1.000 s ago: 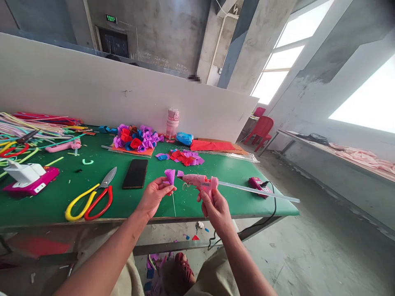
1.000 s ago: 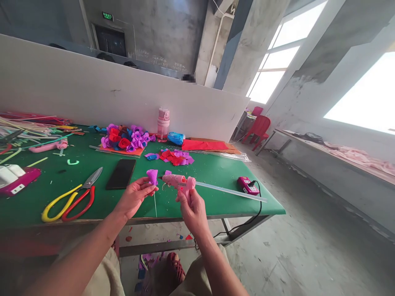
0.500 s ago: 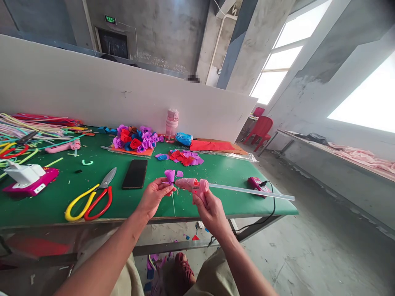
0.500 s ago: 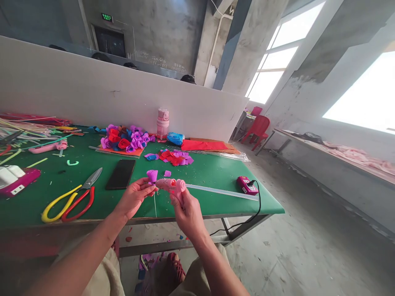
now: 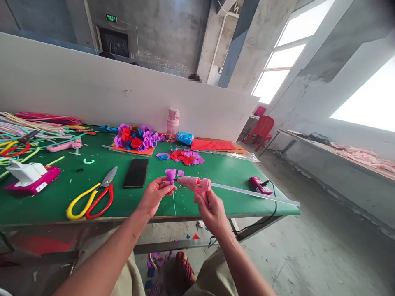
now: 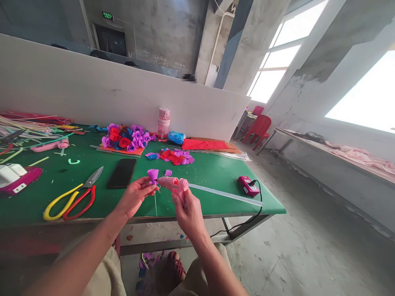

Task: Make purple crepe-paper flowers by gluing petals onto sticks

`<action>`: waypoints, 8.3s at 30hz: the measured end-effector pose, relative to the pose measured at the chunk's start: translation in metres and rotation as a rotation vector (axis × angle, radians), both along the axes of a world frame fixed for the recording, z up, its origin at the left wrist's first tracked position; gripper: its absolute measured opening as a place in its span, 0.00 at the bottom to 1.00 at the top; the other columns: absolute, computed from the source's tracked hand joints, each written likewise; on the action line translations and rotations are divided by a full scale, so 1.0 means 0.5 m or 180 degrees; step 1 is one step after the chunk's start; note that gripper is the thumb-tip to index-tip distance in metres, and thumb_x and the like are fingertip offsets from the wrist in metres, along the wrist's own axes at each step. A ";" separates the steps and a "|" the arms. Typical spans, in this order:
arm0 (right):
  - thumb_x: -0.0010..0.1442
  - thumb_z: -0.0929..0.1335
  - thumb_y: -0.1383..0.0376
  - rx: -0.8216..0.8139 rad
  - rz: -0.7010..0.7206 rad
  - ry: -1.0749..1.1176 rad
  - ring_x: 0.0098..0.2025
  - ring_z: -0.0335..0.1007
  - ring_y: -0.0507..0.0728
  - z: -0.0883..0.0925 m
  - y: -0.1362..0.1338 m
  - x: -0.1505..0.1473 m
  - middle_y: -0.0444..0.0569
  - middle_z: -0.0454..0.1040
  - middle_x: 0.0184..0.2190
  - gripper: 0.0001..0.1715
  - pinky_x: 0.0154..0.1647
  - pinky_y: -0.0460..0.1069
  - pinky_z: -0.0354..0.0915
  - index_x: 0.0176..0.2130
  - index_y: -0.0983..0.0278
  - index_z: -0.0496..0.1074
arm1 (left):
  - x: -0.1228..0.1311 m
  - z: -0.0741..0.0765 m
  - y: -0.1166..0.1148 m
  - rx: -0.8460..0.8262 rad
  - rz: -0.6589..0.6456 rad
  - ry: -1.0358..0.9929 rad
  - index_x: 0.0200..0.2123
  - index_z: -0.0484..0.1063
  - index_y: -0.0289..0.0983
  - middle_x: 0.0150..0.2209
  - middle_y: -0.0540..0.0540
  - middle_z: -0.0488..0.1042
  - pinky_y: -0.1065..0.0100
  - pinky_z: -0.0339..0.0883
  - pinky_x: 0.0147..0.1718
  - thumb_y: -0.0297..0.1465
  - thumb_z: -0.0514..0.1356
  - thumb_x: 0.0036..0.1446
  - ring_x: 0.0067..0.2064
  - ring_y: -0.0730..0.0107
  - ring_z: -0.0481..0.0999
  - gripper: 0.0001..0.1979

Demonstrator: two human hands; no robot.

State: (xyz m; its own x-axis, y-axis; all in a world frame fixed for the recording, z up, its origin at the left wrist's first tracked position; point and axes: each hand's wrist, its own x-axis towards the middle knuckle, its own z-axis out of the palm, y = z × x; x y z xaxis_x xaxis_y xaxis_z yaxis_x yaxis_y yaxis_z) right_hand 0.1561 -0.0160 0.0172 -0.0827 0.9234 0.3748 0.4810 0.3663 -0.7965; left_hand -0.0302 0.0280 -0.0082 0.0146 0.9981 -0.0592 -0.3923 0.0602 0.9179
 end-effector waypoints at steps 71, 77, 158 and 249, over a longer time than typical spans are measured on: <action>0.61 0.61 0.59 -0.0156 -0.0096 -0.0361 0.23 0.63 0.52 -0.122 0.103 -0.042 0.44 0.71 0.22 0.14 0.26 0.45 0.57 0.30 0.63 0.70 | -0.019 -0.025 0.009 0.1535 0.1161 0.1598 0.35 0.75 0.38 0.31 0.48 0.79 0.67 0.70 0.37 0.33 0.64 0.50 0.33 0.68 0.77 0.08; 0.60 0.61 0.61 -0.0194 -0.0265 -0.0547 0.24 0.65 0.51 -0.139 0.106 -0.085 0.43 0.73 0.22 0.13 0.26 0.44 0.53 0.29 0.62 0.70 | -0.021 -0.030 0.008 0.1626 0.1194 0.1732 0.36 0.75 0.39 0.33 0.47 0.79 0.67 0.70 0.39 0.33 0.63 0.51 0.34 0.66 0.78 0.08; 0.50 0.71 0.54 -0.1102 0.1769 0.1693 0.19 0.65 0.47 -0.046 0.000 -0.012 0.43 0.73 0.20 0.19 0.22 0.43 0.63 0.30 0.68 0.74 | -0.082 0.014 -0.120 0.0329 0.0779 0.0339 0.35 0.72 0.34 0.27 0.50 0.76 0.75 0.67 0.25 0.26 0.68 0.39 0.25 0.77 0.74 0.16; 0.36 0.76 0.52 -0.1241 0.1312 0.2607 0.29 0.67 0.51 -0.080 0.005 -0.121 0.46 0.76 0.29 0.25 0.35 0.47 0.62 0.31 0.67 0.77 | 0.006 0.002 -0.140 0.0070 0.0057 0.0386 0.27 0.71 0.34 0.22 0.48 0.77 0.69 0.69 0.24 0.35 0.72 0.34 0.21 0.71 0.74 0.18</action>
